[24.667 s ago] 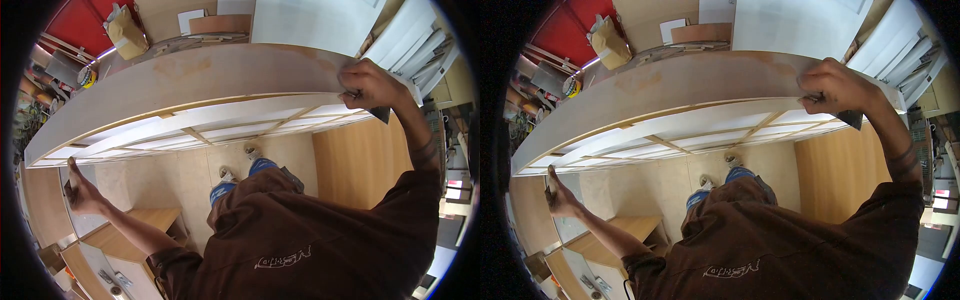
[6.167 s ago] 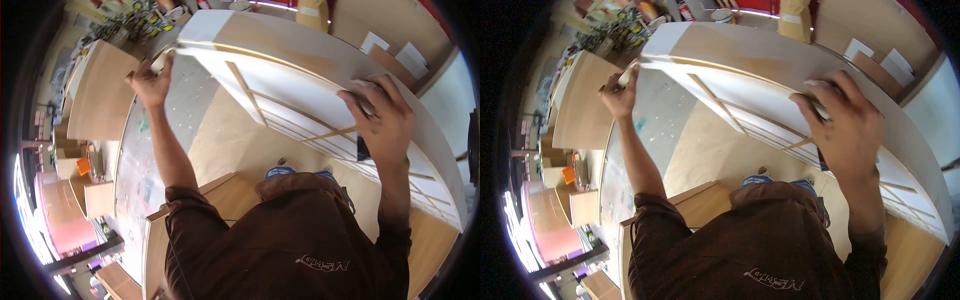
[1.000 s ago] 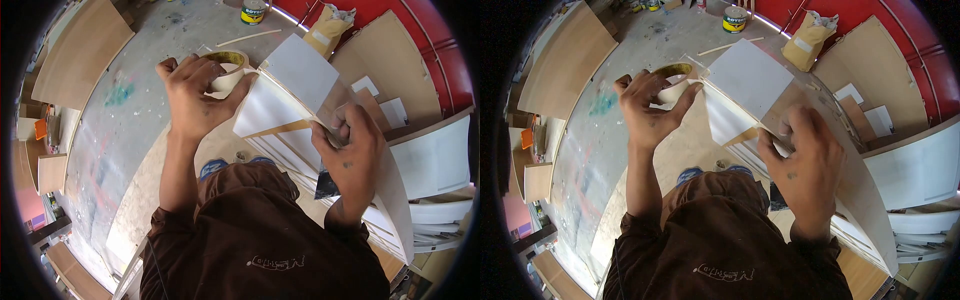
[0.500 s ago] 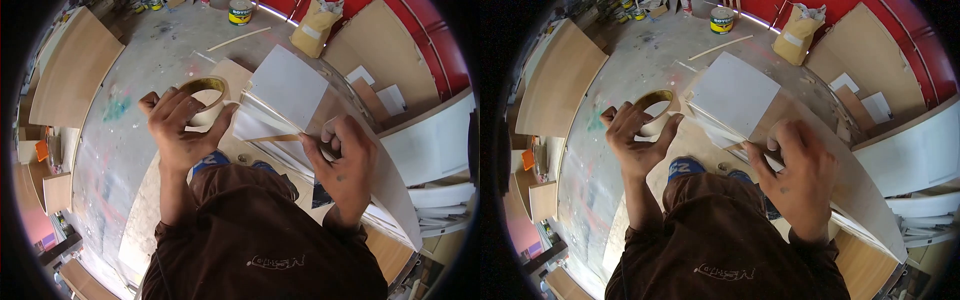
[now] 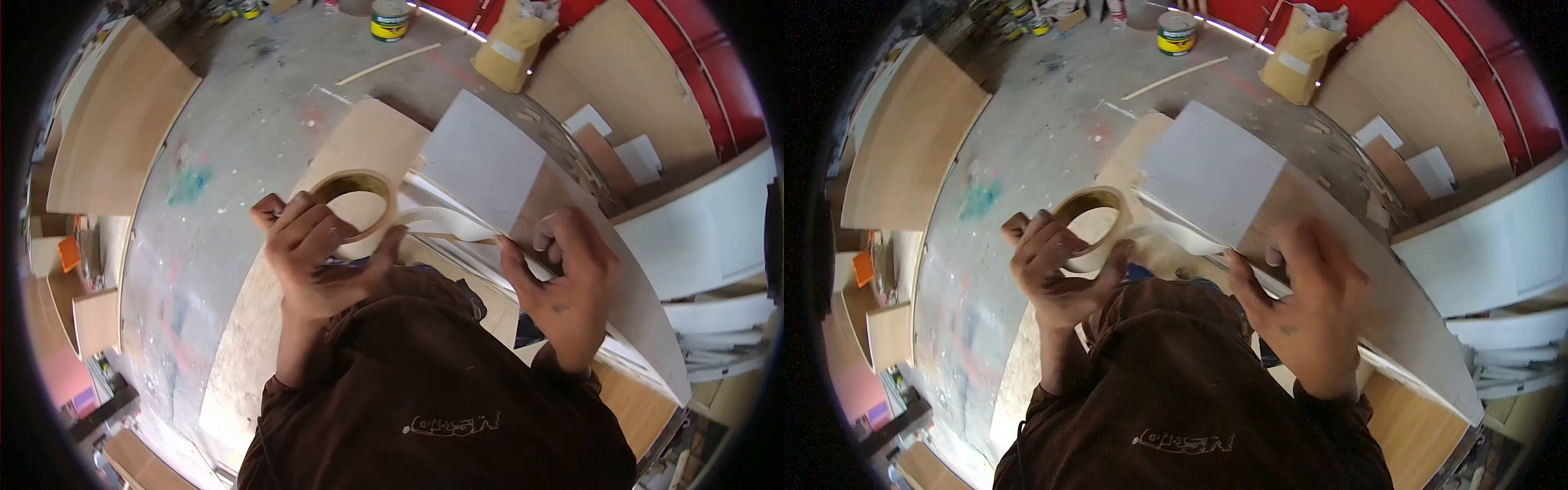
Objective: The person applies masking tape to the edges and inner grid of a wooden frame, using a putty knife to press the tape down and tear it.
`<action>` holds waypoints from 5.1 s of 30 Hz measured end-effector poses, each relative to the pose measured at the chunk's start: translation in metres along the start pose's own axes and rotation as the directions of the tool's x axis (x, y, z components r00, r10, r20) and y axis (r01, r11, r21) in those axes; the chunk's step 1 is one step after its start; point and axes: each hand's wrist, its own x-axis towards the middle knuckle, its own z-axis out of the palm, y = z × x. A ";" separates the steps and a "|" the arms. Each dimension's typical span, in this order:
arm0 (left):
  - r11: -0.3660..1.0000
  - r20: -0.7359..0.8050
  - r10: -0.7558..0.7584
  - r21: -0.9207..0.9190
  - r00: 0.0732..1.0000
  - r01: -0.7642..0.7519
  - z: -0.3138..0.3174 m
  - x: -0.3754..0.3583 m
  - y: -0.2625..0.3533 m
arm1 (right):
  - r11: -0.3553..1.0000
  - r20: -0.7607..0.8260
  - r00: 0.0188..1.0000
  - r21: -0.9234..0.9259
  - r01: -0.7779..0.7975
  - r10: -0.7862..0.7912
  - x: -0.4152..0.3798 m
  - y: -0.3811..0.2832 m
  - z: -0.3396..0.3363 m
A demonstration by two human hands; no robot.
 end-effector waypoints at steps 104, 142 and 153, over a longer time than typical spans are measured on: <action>0.854 0.418 0.487 -0.414 0.767 -0.316 -0.020 0.063 -0.065 | 0.934 -0.801 0.481 0.304 -0.186 0.356 -0.036 -0.042 0.116; 0.898 0.538 0.375 -0.411 0.755 -0.154 -0.023 0.055 -0.064 | 0.821 -0.669 0.523 0.560 -0.111 0.528 -0.036 -0.052 0.111; 0.889 0.503 0.417 -0.400 0.757 -0.224 -0.022 0.057 -0.066 | 0.837 -0.691 0.504 0.530 -0.135 0.518 -0.034 -0.053 0.113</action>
